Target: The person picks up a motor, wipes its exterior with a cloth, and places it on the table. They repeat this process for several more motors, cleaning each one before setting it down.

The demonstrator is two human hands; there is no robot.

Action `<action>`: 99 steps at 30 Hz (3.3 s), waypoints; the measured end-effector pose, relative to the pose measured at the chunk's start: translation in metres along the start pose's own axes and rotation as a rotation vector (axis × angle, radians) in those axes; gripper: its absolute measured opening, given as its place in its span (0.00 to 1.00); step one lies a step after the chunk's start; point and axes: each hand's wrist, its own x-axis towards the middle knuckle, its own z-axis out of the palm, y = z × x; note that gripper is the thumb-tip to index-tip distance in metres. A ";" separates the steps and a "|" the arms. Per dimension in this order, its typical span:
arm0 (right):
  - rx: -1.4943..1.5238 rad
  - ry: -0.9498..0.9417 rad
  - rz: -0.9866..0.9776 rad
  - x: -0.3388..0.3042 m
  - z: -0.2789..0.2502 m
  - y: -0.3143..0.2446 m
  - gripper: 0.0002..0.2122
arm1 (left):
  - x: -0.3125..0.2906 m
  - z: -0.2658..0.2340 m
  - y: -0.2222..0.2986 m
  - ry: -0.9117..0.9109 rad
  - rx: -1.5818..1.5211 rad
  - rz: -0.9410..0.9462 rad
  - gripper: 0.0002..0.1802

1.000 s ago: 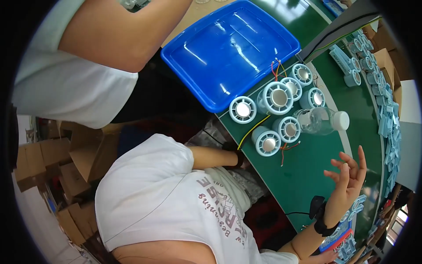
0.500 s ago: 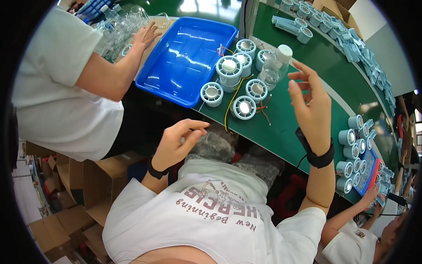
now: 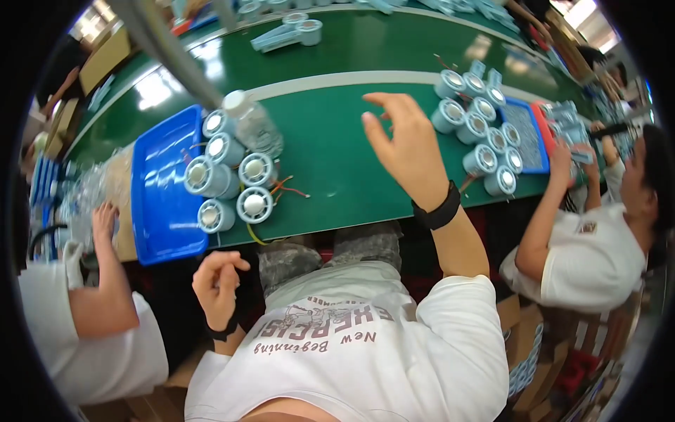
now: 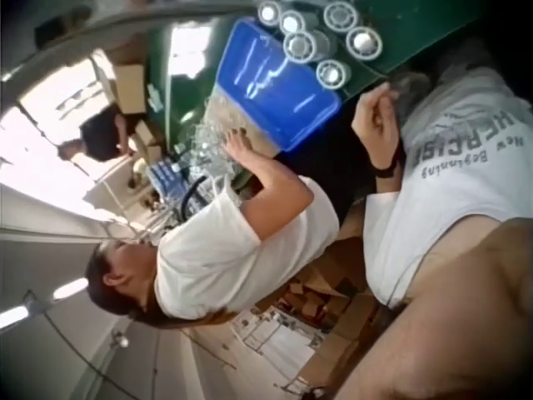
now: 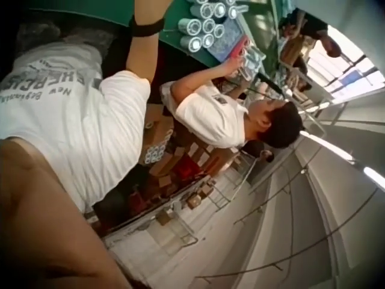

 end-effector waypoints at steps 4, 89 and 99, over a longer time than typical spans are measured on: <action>-0.644 0.014 0.278 -0.027 -0.032 0.079 0.22 | 0.012 0.035 -0.001 -0.320 -0.168 0.031 0.10; -0.713 -0.439 1.241 -0.647 -0.282 0.115 0.36 | -0.004 0.222 -0.044 -1.144 -0.026 -0.040 0.11; -0.452 -0.282 1.300 -0.613 -0.308 0.120 0.18 | -0.003 0.212 -0.043 -1.072 -0.055 -0.044 0.10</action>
